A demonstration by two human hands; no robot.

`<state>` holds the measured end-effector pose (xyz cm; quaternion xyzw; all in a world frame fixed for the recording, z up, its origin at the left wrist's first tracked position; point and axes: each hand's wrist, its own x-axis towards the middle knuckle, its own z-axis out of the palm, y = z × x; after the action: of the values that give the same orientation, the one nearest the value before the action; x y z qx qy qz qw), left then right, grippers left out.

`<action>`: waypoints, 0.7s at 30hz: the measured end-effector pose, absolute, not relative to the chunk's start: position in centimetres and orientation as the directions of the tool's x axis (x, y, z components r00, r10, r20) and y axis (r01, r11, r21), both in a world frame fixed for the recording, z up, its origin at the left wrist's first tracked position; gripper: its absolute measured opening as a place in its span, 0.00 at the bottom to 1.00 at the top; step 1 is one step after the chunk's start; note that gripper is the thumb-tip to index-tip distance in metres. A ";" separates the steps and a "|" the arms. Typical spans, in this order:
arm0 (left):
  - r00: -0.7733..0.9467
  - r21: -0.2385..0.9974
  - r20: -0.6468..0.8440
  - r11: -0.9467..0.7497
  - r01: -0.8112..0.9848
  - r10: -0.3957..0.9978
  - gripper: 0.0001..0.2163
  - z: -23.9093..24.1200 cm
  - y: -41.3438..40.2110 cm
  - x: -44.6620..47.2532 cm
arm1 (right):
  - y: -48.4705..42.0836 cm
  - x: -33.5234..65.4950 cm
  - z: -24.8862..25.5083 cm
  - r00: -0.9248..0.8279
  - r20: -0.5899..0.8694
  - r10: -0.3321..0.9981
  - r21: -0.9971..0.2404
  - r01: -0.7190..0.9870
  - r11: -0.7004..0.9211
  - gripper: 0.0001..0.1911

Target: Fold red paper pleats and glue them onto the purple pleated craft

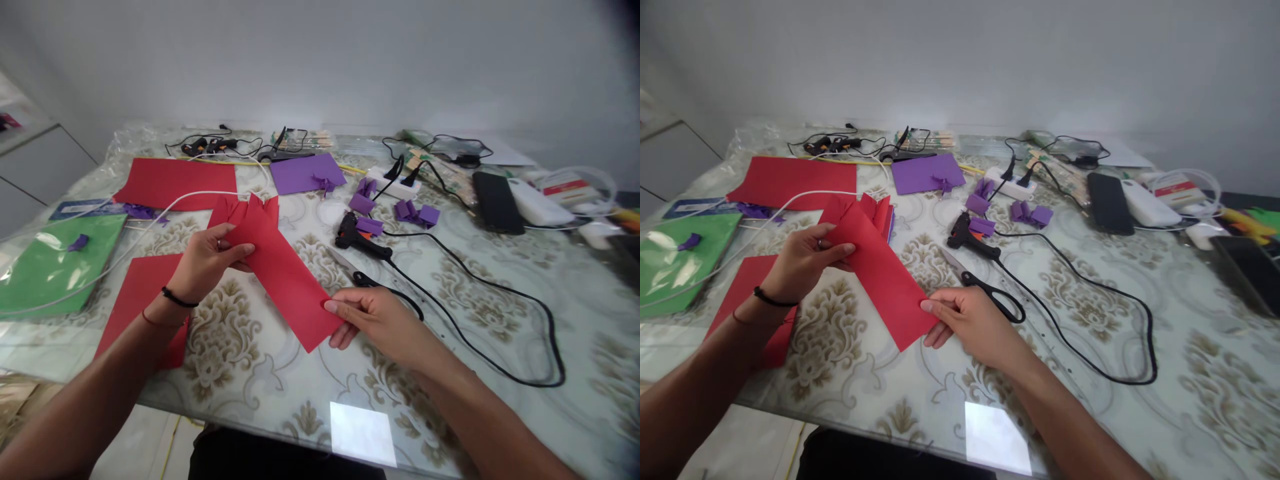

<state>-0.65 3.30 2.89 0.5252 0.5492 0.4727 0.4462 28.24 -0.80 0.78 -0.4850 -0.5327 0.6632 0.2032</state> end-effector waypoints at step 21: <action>0.136 0.991 -0.111 0.099 0.093 0.984 0.19 2.1 1.5 2.0 | -0.8 28.4 1.4 -0.410 -0.251 0.877 -0.928 0.359 -0.098 0.22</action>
<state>1.95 1.49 2.07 0.5280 0.5101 0.4144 0.5378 28.39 -0.80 1.36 -0.4907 -0.6298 0.5551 0.2334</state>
